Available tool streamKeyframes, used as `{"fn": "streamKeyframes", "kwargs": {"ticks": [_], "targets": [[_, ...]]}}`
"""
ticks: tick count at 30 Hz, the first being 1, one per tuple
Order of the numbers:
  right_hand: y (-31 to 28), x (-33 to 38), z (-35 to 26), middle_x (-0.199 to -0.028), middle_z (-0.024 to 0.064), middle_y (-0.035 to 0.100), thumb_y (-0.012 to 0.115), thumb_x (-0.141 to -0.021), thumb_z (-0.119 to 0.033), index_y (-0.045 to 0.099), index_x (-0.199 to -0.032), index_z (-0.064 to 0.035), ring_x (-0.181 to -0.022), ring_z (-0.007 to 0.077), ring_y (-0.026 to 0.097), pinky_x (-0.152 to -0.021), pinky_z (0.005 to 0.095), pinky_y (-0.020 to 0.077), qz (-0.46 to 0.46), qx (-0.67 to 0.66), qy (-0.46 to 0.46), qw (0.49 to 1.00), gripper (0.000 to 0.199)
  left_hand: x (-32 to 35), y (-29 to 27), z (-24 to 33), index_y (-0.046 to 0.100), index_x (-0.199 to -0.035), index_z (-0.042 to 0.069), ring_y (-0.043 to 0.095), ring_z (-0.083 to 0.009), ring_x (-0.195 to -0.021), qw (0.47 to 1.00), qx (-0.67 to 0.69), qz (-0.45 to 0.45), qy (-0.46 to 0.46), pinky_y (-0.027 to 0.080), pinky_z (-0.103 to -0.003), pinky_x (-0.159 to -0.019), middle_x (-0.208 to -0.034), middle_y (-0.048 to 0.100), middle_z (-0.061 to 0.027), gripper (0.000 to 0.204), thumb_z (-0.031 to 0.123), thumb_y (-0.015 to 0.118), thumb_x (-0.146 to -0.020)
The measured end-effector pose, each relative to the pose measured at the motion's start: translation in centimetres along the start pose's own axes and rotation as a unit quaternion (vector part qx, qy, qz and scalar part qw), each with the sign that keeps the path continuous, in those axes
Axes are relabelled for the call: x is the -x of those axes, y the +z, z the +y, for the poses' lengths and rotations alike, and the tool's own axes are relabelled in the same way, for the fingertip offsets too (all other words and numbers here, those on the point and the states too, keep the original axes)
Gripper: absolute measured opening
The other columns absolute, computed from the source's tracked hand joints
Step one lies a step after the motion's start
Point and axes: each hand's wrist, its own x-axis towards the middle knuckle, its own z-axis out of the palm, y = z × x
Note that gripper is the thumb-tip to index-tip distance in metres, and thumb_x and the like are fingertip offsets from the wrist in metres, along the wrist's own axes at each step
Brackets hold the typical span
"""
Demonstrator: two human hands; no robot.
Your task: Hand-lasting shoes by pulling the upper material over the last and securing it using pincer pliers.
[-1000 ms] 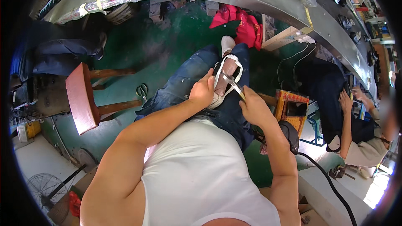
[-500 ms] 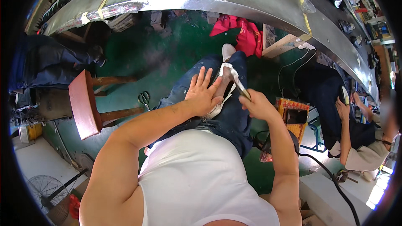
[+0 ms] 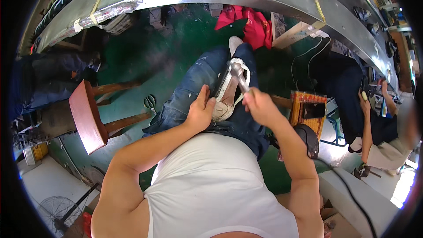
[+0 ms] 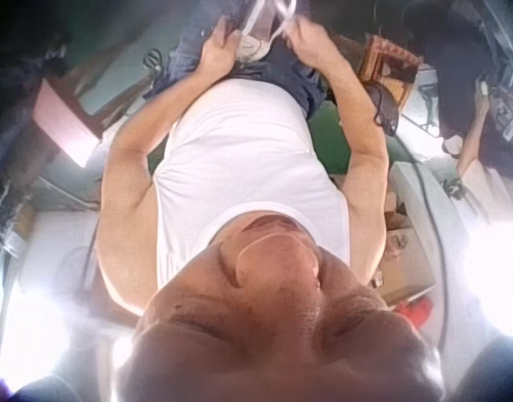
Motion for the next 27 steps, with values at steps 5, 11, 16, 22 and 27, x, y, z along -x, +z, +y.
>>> {"fn": "streamKeyframes", "kwargs": {"ticks": [5, 11, 16, 22, 27], "targets": [[0.4, 2.7, 0.6, -0.083, 0.0255, 0.065, 0.046, -0.101, -0.036, 0.055, -0.096, 0.0028, -0.079, 0.0433, 0.064, -0.071, 0.0510, 0.0494, 0.000, 0.027, 0.031, 0.999, 0.040, -0.4, -0.1, 3.4, 0.039, -0.142, -0.004, 0.051, -0.0406, -0.127, 0.976, -0.203, -0.063, 0.045, 0.040, -0.038, -0.107, -0.133, 0.053, -0.0292, 0.057, 0.011, 0.057, -0.090], [2.8, 4.1, 4.7, -0.076, 0.0126, 0.066, 0.043, -0.102, -0.038, 0.058, -0.092, 0.0006, -0.070, 0.0230, 0.067, -0.068, 0.0358, 0.0522, 0.020, -0.029, 0.045, 0.998, 0.042, 0.3, -0.8, 2.0, 0.000, -0.155, 0.013, 0.056, -0.0461, -0.117, 0.945, -0.250, -0.205, 0.053, 0.044, -0.042, -0.102, -0.124, 0.058, -0.0316, 0.104, 0.018, 0.072, -0.080], [3.5, 6.1, 7.4, -0.077, 0.0092, 0.066, 0.040, -0.103, -0.037, 0.058, -0.097, 0.0001, -0.068, 0.0175, 0.065, -0.065, 0.0315, 0.0516, 0.140, -0.155, 0.064, 0.976, 0.042, -0.9, -1.7, 9.2, 0.020, -0.154, 0.014, 0.062, -0.0426, -0.107, 0.895, -0.385, -0.219, 0.049, 0.049, -0.043, -0.094, -0.118, 0.062, -0.0285, 0.094, 0.020, 0.074, -0.077], [3.4, 7.2, 9.1, -0.083, 0.0075, 0.066, 0.042, -0.103, -0.035, 0.058, -0.102, 0.0007, -0.072, 0.0145, 0.064, -0.065, 0.0294, 0.0512, 0.210, -0.258, 0.071, 0.940, 0.039, -3.5, -3.8, 17.7, 0.045, -0.133, 0.005, 0.070, -0.0269, -0.094, 0.920, -0.275, -0.169, 0.223, 0.055, -0.035, -0.083, -0.107, 0.067, -0.0215, 0.074, 0.010, 0.082, -0.068], [2.9, 7.3, 9.8, -0.084, 0.0056, 0.064, 0.054, -0.098, -0.028, 0.057, -0.104, -0.0009, -0.070, 0.0132, 0.062, -0.062, 0.0298, 0.0503, 0.181, -0.233, 0.058, 0.954, 0.028, -6.6, 0.0, 18.6, 0.035, -0.141, 0.005, 0.064, -0.0208, -0.095, 0.972, 0.001, -0.216, 0.089, 0.054, -0.035, -0.083, -0.109, 0.063, -0.0165, 0.082, -0.002, 0.078, -0.071]]}}
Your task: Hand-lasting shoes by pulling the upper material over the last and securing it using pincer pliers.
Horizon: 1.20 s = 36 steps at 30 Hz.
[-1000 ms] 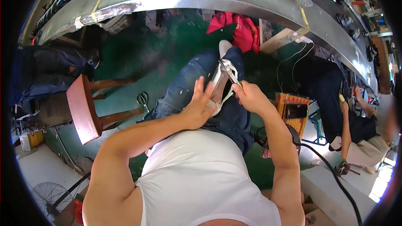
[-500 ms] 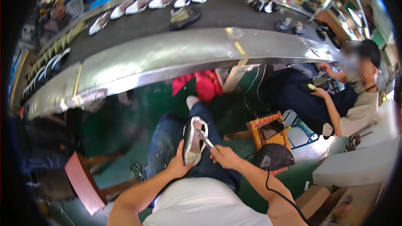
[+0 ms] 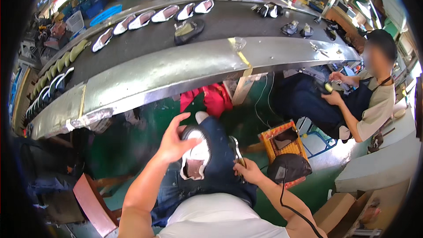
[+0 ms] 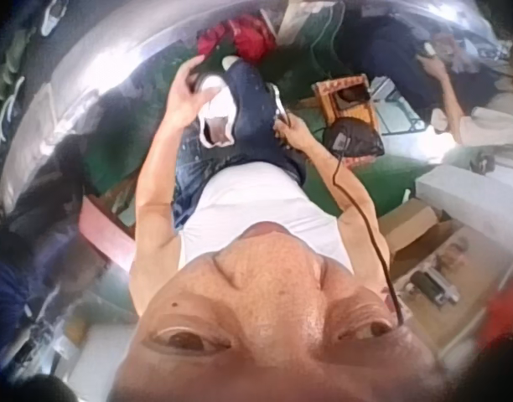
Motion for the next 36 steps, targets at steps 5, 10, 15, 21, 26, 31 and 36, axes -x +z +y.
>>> {"fn": "streamKeyframes", "kwargs": {"ticks": [5, 10, 15, 21, 26, 31, 36], "targets": [[-0.1, 0.3, -1.2, -0.078, 0.0036, 0.058, 0.061, -0.094, -0.021, 0.056, -0.105, -0.0027, -0.071, 0.0125, 0.057, -0.062, 0.0300, 0.0486, -0.048, 0.035, -0.043, 0.997, 0.022, -0.1, 0.9, -15.4, 0.032, -0.148, -0.001, 0.058, -0.0257, -0.117, 0.967, -0.244, -0.075, -0.027, 0.045, -0.033, -0.100, -0.130, 0.057, -0.0213, 0.088, 0.020, 0.080, -0.077], [-0.1, 1.7, -3.9, -0.078, 0.0070, 0.062, 0.059, -0.095, -0.018, 0.057, -0.111, -0.0004, -0.068, 0.0145, 0.059, -0.064, 0.0313, 0.0495, -0.096, 0.138, -0.021, 0.986, 0.024, 3.1, 1.2, -11.8, 0.060, -0.126, 0.004, 0.068, -0.0320, -0.099, 0.939, -0.330, 0.015, -0.098, 0.051, -0.038, -0.085, -0.105, 0.069, -0.0213, 0.041, 0.027, 0.061, -0.093], [0.8, 0.7, -5.6, -0.090, 0.0066, 0.065, 0.057, -0.095, -0.018, 0.057, -0.118, -0.0004, -0.075, 0.0131, 0.060, -0.063, 0.0265, 0.0492, -0.238, 0.038, 0.119, 0.963, 0.029, 4.4, 2.4, -12.0, 0.068, -0.115, 0.009, 0.065, -0.0403, -0.088, 0.914, -0.386, 0.079, -0.097, 0.052, -0.043, -0.076, -0.092, 0.067, -0.0227, 0.028, 0.026, 0.055, -0.096], [1.8, -0.6, -8.4, -0.090, 0.0060, 0.065, 0.058, -0.095, -0.018, 0.059, -0.109, 0.0009, -0.078, 0.0139, 0.061, -0.061, 0.0281, 0.0490, -0.211, -0.078, 0.185, 0.957, 0.024, 5.1, 3.3, -12.2, 0.070, -0.105, 0.008, 0.065, -0.0415, -0.081, 0.909, -0.404, 0.095, -0.036, 0.052, -0.046, -0.071, -0.085, 0.067, -0.0219, 0.024, 0.024, 0.056, -0.095], [0.7, -0.6, -9.7, -0.088, 0.0072, 0.065, 0.058, -0.094, -0.016, 0.061, -0.106, 0.0001, -0.076, 0.0154, 0.061, -0.058, 0.0262, 0.0476, -0.167, 0.159, 0.024, 0.973, 0.020, 4.8, 3.1, -11.7, 0.070, -0.103, 0.008, 0.064, -0.0416, -0.079, 0.913, -0.392, 0.100, -0.040, 0.052, -0.047, -0.069, -0.082, 0.066, -0.0217, 0.022, 0.023, 0.056, -0.094], [2.2, -0.2, -7.8, -0.085, 0.0082, 0.065, 0.058, -0.093, -0.015, 0.062, -0.104, 0.0017, -0.074, 0.0141, 0.061, -0.058, 0.0270, 0.0484, -0.207, -0.178, 0.216, 0.937, 0.020, 4.6, 3.4, -11.7, 0.068, -0.098, 0.007, 0.063, -0.0426, -0.079, 0.912, -0.396, 0.101, -0.026, 0.051, -0.048, -0.069, -0.081, 0.065, -0.0223, 0.022, 0.024, 0.054, -0.095], [3.3, 0.2, -7.9, -0.081, 0.0066, 0.065, 0.060, -0.091, -0.016, 0.062, -0.102, -0.0001, -0.074, 0.0137, 0.061, -0.066, 0.0299, 0.0489, -0.174, 0.114, 0.070, 0.976, 0.019, 4.6, 2.9, -12.2, 0.067, -0.095, 0.006, 0.063, -0.0423, -0.078, 0.917, -0.385, 0.096, -0.032, 0.051, -0.048, -0.068, -0.082, 0.065, -0.0227, 0.022, 0.024, 0.054, -0.096]]}}
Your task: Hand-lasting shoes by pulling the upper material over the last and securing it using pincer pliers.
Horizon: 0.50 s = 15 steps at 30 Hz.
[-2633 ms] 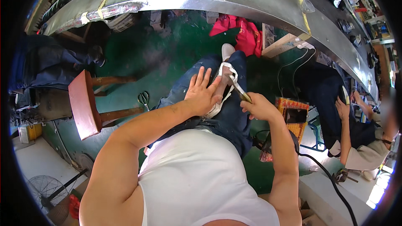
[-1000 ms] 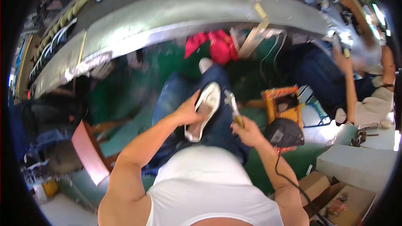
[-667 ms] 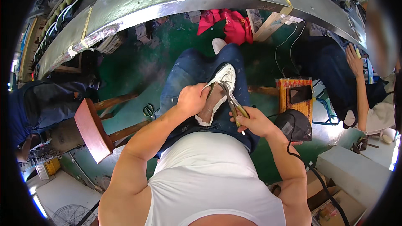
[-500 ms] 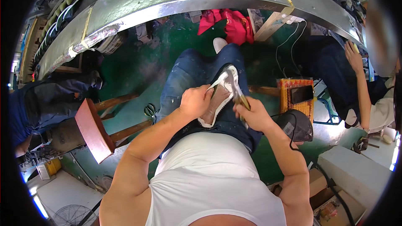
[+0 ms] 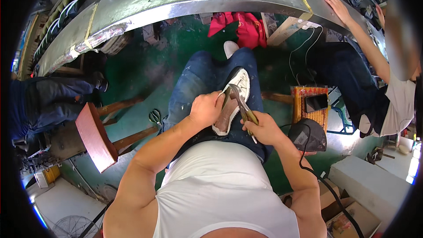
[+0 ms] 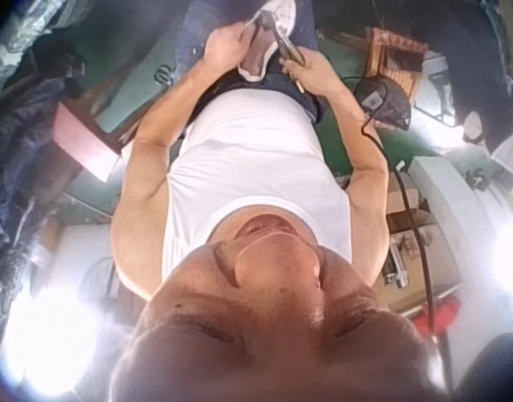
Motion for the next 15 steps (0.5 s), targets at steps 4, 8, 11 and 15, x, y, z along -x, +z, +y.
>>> {"fn": "streamKeyframes", "kwargs": {"ticks": [4, 8, 11, 15], "targets": [[-2.2, 0.1, -0.8, -0.082, 0.0077, 0.066, 0.061, -0.090, -0.016, 0.062, -0.103, -0.0001, -0.076, 0.0139, 0.061, -0.069, 0.0304, 0.0486, -0.043, 0.018, 0.006, 0.999, 0.020, 0.5, 0.1, 0.6, 0.067, -0.094, 0.005, 0.064, -0.0416, -0.078, 1.000, -0.008, 0.012, 0.023, 0.051, -0.048, -0.068, -0.082, 0.066, -0.0215, 0.023, 0.024, 0.054, -0.096], [-4.2, -0.4, -4.0, -0.099, 0.0058, 0.063, 0.058, -0.095, -0.021, 0.058, -0.109, -0.0028, -0.081, 0.0164, 0.063, -0.071, 0.0339, 0.0546, -0.146, -0.153, 0.138, 0.968, 0.023, 1.0, 0.0, 2.1, 0.065, -0.096, 0.002, 0.063, -0.0424, -0.078, 0.998, -0.037, -0.010, 0.045, 0.051, -0.049, -0.068, -0.082, 0.066, -0.0220, 0.026, 0.024, 0.051, -0.097], [-5.2, -0.9, -3.8, -0.097, 0.0075, 0.063, 0.058, -0.096, -0.022, 0.057, -0.107, -0.0010, -0.079, 0.0152, 0.063, -0.064, 0.0314, 0.0541, -0.162, -0.209, 0.182, 0.947, 0.024, 0.1, -1.9, 2.8, 0.064, -0.102, 0.000, 0.066, -0.0377, -0.078, 0.997, -0.052, -0.064, 0.015, 0.052, -0.045, -0.072, -0.082, 0.066, -0.0216, 0.034, 0.029, 0.046, -0.101], [-5.7, -1.6, -6.6, -0.085, 0.0070, 0.064, 0.056, -0.097, -0.019, 0.059, -0.098, -0.0001, -0.068, 0.0145, 0.062, -0.057, 0.0287, 0.0509, -0.138, 0.094, 0.182, 0.969, 0.019, -4.0, 3.6, -3.7, 0.063, -0.107, 0.000, 0.065, -0.0268, -0.084, 0.977, 0.199, 0.035, -0.073, 0.050, -0.039, -0.080, -0.091, 0.068, -0.0173, 0.042, 0.035, 0.041, -0.103]]}}
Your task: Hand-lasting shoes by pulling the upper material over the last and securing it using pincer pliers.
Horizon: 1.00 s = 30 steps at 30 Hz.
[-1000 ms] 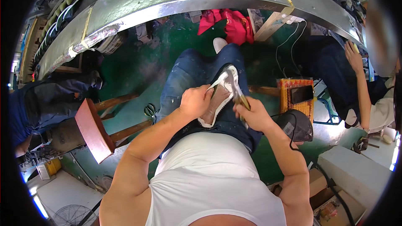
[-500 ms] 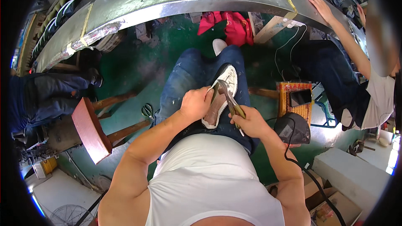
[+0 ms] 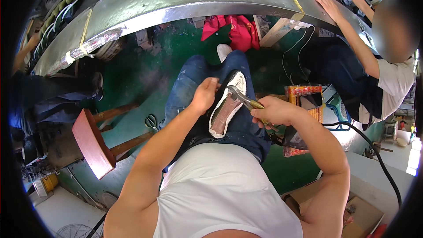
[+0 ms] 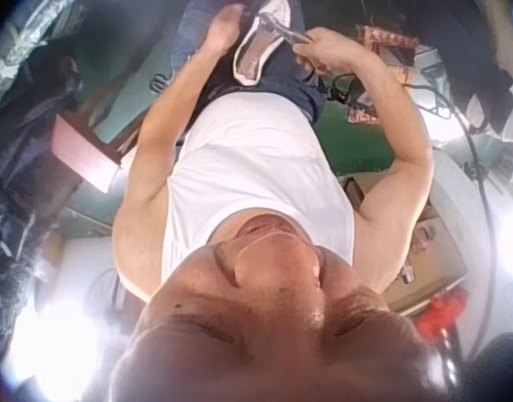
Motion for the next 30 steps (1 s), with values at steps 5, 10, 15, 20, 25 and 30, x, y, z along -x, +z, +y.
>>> {"fn": "streamKeyframes", "kwargs": {"ticks": [5, 10, 15, 20, 25, 30], "targets": [[0.2, 1.2, -2.5, -0.079, 0.0099, 0.066, 0.059, -0.092, -0.019, 0.059, -0.091, 0.0019, -0.070, 0.0172, 0.064, -0.060, 0.0326, 0.0506, 0.056, 0.268, 0.006, 0.962, 0.021, -0.5, 2.8, -3.2, 0.059, -0.118, -0.003, 0.058, -0.0175, -0.102, 0.940, 0.271, -0.104, -0.178, 0.045, -0.032, -0.094, -0.114, 0.064, -0.0124, 0.046, 0.035, 0.036, -0.106], [-0.7, 1.5, -0.2, -0.084, 0.0117, 0.069, 0.059, -0.090, -0.017, 0.062, -0.092, 0.0038, -0.078, 0.0219, 0.067, -0.073, 0.0355, 0.0511, 0.048, 0.197, -0.015, 0.979, 0.021, 0.2, 2.5, -1.2, 0.045, -0.138, -0.007, 0.049, -0.0244, -0.126, 0.921, 0.311, -0.137, -0.191, 0.035, -0.031, -0.108, -0.138, 0.053, -0.0179, 0.059, 0.041, 0.035, -0.105], [-0.5, 0.5, -2.1, -0.083, 0.0127, 0.068, 0.059, -0.090, -0.019, 0.063, -0.091, 0.0034, -0.076, 0.0192, 0.067, -0.064, 0.0344, 0.0510, 0.035, 0.194, 0.005, 0.980, 0.022, 0.7, 2.6, -1.6, 0.049, -0.136, -0.004, 0.050, -0.0250, -0.125, 0.947, 0.234, -0.115, -0.185, 0.035, -0.032, -0.107, -0.135, 0.055, -0.0191, 0.057, 0.042, 0.033, -0.105], [0.8, -0.5, -5.3, -0.082, 0.0180, 0.066, 0.054, -0.096, -0.025, 0.062, -0.092, 0.0053, -0.073, 0.0244, 0.068, -0.060, 0.0395, 0.0518, -0.006, 0.196, 0.049, 0.979, 0.031, 2.5, 1.7, -2.5, 0.050, -0.134, 0.000, 0.051, -0.0244, -0.123, 0.952, 0.242, -0.075, -0.169, 0.037, -0.032, -0.104, -0.129, 0.057, -0.0178, 0.055, 0.044, 0.032, -0.105], [3.6, -3.5, -0.4, -0.082, 0.0251, 0.065, 0.057, -0.095, -0.028, 0.062, -0.092, 0.0041, -0.080, 0.0397, 0.066, -0.073, 0.0448, 0.0506, 0.140, 0.200, -0.115, 0.963, 0.033, 3.2, -0.4, -0.3, 0.041, -0.140, 0.001, 0.050, -0.0213, -0.121, 0.894, 0.399, -0.099, -0.176, 0.037, -0.033, -0.105, -0.127, 0.056, -0.0129, 0.062, 0.049, 0.044, -0.101], [8.8, -6.9, 4.0, -0.069, 0.0108, 0.064, 0.057, -0.096, -0.024, 0.061, -0.089, 0.0010, -0.062, 0.0195, 0.063, -0.060, 0.0352, 0.0508, 0.199, -0.066, -0.125, 0.970, 0.026, 2.3, -1.8, 3.6, 0.038, -0.141, 0.001, 0.054, -0.0199, -0.115, 0.899, 0.359, -0.085, -0.235, 0.044, -0.034, -0.100, -0.125, 0.058, -0.0122, 0.073, 0.048, 0.064, -0.092]]}}
